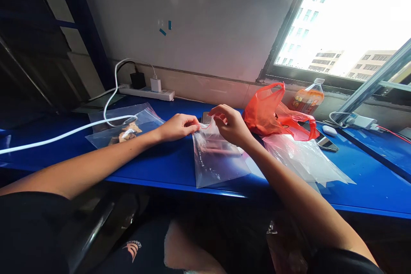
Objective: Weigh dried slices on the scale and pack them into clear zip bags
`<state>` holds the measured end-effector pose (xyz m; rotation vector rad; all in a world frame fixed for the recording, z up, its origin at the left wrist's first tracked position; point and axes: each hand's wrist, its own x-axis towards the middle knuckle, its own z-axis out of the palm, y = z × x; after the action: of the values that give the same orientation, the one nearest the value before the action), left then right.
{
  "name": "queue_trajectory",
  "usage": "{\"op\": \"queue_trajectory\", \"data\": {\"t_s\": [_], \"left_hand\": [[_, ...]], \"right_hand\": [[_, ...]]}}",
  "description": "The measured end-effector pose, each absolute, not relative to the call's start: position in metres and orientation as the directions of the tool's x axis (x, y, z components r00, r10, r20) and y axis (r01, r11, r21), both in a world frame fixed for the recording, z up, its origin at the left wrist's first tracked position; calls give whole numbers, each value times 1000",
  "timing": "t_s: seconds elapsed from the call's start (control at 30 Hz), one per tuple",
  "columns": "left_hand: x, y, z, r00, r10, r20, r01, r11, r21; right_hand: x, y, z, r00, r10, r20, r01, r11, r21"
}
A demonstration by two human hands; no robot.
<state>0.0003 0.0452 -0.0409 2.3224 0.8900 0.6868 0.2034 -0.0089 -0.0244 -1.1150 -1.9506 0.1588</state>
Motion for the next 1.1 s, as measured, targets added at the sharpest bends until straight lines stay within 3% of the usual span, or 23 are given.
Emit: {"op": "queue_trajectory", "data": {"t_s": [0.77,1.1], "left_hand": [[1,45,-41,661,704,260,410,-629,661],[2,36,-31,690,665,286,442,-700,561]], "right_hand": [[203,-9,-24,-239,749,618,635,602,-484],[207,-14,-23,-284,721,632,621,640,-452]]}}
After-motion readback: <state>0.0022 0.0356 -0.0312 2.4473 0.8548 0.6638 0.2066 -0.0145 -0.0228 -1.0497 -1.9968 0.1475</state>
